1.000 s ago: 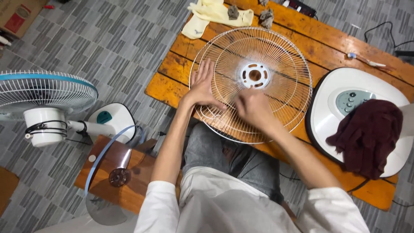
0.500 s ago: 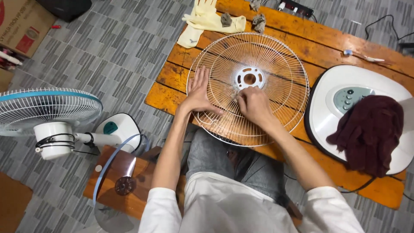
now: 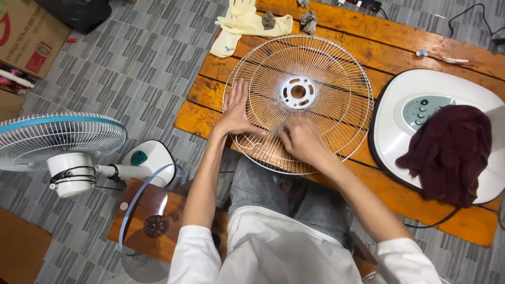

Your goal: Cleaning the metal wires of a fan grille using a small cloth or cotton piece.

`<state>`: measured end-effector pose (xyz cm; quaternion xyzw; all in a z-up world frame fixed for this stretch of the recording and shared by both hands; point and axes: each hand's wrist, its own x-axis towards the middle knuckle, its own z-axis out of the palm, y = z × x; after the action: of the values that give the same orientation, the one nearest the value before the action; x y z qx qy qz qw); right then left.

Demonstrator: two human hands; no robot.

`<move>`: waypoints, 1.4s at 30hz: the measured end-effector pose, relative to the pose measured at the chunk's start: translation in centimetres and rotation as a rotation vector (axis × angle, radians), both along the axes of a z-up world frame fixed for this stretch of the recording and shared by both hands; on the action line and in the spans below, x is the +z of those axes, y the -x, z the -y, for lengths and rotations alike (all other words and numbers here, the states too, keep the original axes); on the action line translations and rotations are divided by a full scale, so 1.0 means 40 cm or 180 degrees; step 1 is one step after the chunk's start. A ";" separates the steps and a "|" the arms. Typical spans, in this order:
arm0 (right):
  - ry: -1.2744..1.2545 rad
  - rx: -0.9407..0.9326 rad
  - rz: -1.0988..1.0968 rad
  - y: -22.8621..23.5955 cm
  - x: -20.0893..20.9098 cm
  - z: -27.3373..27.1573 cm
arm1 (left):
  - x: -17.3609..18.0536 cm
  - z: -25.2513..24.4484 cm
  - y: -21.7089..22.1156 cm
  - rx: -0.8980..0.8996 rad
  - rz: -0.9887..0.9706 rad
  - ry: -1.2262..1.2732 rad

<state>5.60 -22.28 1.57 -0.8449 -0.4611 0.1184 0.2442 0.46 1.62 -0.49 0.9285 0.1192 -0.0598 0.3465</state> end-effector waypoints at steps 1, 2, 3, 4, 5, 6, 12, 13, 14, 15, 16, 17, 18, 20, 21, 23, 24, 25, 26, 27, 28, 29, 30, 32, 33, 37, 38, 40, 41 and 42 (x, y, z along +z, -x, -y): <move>-0.0004 0.0009 -0.0004 -0.038 -0.033 -0.017 | 0.007 -0.006 0.004 0.0009 -0.0004 -0.0004; -0.0110 -0.0093 0.0661 -0.074 -0.068 -0.023 | 0.011 -0.002 0.006 0.0002 0.0018 -0.0027; -0.0216 -0.0192 0.1328 -0.109 -0.102 -0.027 | 0.015 0.003 0.009 -0.0005 0.0040 -0.0050; -0.0230 -0.0192 0.1346 -0.101 -0.069 -0.022 | 0.009 0.003 0.007 -0.0002 0.0059 -0.0064; -0.0212 -0.0080 0.1285 -0.092 -0.035 -0.017 | 0.004 0.002 0.005 0.0008 0.0065 -0.0087; -0.0197 0.0024 0.1226 -0.083 0.001 -0.013 | 0.001 0.000 0.000 0.0009 0.0074 -0.0116; -0.0149 0.0223 0.1027 -0.126 -0.026 -0.029 | -0.012 -0.002 0.007 0.0012 0.0139 -0.0111; -0.0160 0.0219 0.1027 -0.129 -0.016 -0.019 | -0.013 -0.001 0.006 0.0009 0.0138 -0.0123; -0.0320 0.0274 0.1090 -0.126 -0.006 -0.010 | -0.015 -0.001 0.011 0.0010 0.0162 -0.0127; -0.0479 0.0328 0.1153 -0.124 0.004 -0.003 | -0.016 -0.003 0.016 0.0012 0.0186 -0.0131; -0.0504 0.0330 0.1175 -0.105 -0.026 -0.010 | -0.019 -0.004 0.019 0.0016 0.0208 -0.0156; -0.0489 0.0509 0.0792 -0.088 -0.056 -0.019 | -0.021 -0.006 0.022 0.0002 0.0189 -0.0190; -0.0445 0.0686 0.0440 -0.079 -0.081 -0.018 | -0.024 0.002 0.015 -0.0017 0.0202 -0.0201; -0.0269 0.0344 0.0887 -0.081 0.058 -0.005 | -0.030 -0.004 0.007 -0.0003 0.0235 -0.0221; -0.0101 -0.0001 0.1281 -0.077 0.121 0.001 | -0.039 -0.006 0.008 0.0011 0.0214 -0.0238; -0.0138 0.0138 0.1018 -0.081 -0.026 -0.002 | -0.060 -0.002 0.020 -0.0002 0.0223 -0.0201; -0.0221 0.0277 0.0827 -0.103 -0.086 -0.018 | -0.055 -0.015 0.007 -0.0007 0.0303 -0.0214; -0.0242 0.0297 0.0862 -0.091 -0.053 -0.027 | -0.042 -0.015 0.005 0.0014 0.0338 -0.0234; -0.0310 0.0376 0.0699 -0.073 -0.025 -0.029 | -0.035 -0.009 0.010 0.0042 0.0285 -0.0189; -0.0377 0.0455 0.0535 -0.055 0.001 -0.030 | -0.031 -0.003 0.014 0.0070 0.0233 -0.0144; -0.0370 0.0464 0.0524 -0.095 -0.035 -0.039 | -0.033 -0.005 0.012 0.0079 0.0223 -0.0135; -0.0386 0.0251 0.0729 -0.135 -0.073 -0.048 | -0.036 -0.006 0.010 0.0069 0.0250 -0.0180; -0.0394 0.0049 0.0920 -0.170 -0.115 -0.055 | -0.043 -0.005 0.014 0.0069 0.0265 -0.0215; -0.0372 0.0222 0.0754 -0.094 -0.070 -0.036 | -0.039 0.000 0.015 0.0081 0.0222 -0.0233; -0.0368 0.0376 0.0612 -0.059 -0.045 -0.029 | -0.033 -0.001 0.011 0.0074 0.0202 -0.0270; -0.0333 0.0249 0.0767 -0.106 -0.071 -0.018 | -0.042 0.000 0.011 0.0062 0.0222 -0.0240; -0.0274 0.0115 0.0808 -0.120 -0.076 -0.013 | -0.037 0.001 0.014 0.0090 0.0225 -0.0251; -0.0242 -0.0026 0.0843 -0.085 -0.034 0.012 | -0.042 0.001 0.018 0.0114 0.0221 -0.0291; -0.0104 -0.0003 0.0711 -0.034 0.013 0.035 | -0.051 0.000 0.021 0.0048 0.0267 -0.0308; 0.0030 0.0037 0.0628 0.002 0.064 0.058 | -0.057 0.000 0.011 0.0000 0.0360 -0.0328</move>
<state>5.51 -24.61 4.14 -0.8508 -0.4872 0.0382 0.1929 0.02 1.64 -2.77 0.9470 0.1024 -0.0010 0.3044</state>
